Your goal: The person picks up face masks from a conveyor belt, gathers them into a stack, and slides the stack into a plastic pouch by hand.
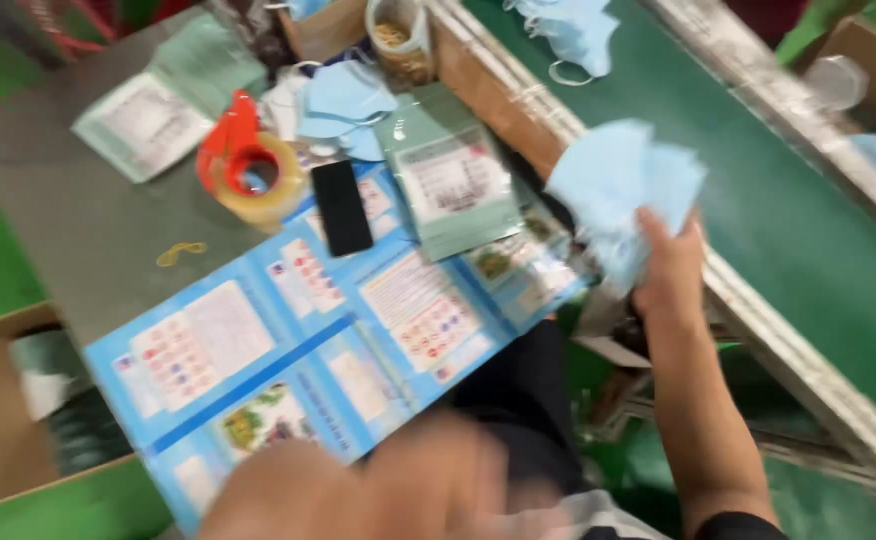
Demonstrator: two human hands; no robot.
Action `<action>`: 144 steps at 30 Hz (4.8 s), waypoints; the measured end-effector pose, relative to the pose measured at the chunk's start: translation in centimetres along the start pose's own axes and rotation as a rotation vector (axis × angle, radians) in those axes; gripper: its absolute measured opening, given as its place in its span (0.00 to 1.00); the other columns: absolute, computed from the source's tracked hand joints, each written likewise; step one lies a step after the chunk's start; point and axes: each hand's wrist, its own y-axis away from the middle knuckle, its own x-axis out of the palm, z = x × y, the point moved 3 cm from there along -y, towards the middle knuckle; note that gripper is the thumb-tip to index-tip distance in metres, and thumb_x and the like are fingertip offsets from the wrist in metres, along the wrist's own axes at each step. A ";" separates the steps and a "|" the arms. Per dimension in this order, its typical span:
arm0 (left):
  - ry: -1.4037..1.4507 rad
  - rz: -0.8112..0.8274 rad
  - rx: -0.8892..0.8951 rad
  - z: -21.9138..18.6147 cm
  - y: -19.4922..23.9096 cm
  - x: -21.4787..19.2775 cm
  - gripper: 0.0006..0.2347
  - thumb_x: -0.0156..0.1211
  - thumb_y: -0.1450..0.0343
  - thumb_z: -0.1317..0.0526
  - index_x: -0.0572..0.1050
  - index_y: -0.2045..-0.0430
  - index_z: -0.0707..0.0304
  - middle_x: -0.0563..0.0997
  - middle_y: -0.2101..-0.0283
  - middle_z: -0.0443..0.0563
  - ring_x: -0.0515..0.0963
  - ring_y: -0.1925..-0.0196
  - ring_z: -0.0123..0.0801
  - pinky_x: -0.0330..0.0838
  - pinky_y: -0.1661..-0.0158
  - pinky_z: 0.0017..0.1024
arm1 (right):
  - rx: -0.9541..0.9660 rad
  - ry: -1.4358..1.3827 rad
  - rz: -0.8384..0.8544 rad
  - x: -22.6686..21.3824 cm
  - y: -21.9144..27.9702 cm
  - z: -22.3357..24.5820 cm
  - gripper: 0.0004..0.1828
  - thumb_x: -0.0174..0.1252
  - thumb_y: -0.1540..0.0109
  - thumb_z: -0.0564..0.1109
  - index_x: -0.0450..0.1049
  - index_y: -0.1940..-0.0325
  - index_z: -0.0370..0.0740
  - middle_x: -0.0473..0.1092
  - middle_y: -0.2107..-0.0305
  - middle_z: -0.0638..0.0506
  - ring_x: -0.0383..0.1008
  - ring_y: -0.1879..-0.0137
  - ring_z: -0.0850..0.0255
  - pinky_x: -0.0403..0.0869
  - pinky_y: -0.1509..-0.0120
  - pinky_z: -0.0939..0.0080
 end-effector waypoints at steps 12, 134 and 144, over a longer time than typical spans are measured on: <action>-0.594 -0.287 -0.023 24.6 0.7 16.0 0.23 0.67 0.35 0.67 0.76 0.42 0.59 0.77 0.41 0.49 0.75 0.38 0.39 0.58 0.31 0.55 | 1.228 -0.680 0.658 14.6 16.0 4.6 0.32 0.57 0.37 0.43 0.62 0.28 0.35 0.71 0.44 0.44 0.73 0.43 0.53 0.75 0.41 0.50; 1.210 -0.585 -0.828 35.4 1.3 23.4 0.18 0.69 0.30 0.58 0.79 0.56 0.79 0.85 0.61 0.56 0.83 0.62 0.33 0.77 0.61 0.29 | -0.310 0.403 0.519 19.5 8.9 2.1 0.07 0.69 0.37 0.40 0.77 0.64 0.36 0.74 0.63 0.48 0.76 0.59 0.54 0.73 0.55 0.56; 1.018 -0.644 -0.765 32.8 2.0 21.3 0.17 0.69 0.33 0.57 0.79 0.54 0.70 0.84 0.62 0.54 0.81 0.64 0.29 0.75 0.63 0.30 | -0.507 0.200 0.374 16.4 14.0 4.7 0.26 0.76 0.44 0.46 0.70 0.49 0.39 0.67 0.52 0.45 0.69 0.43 0.53 0.70 0.40 0.49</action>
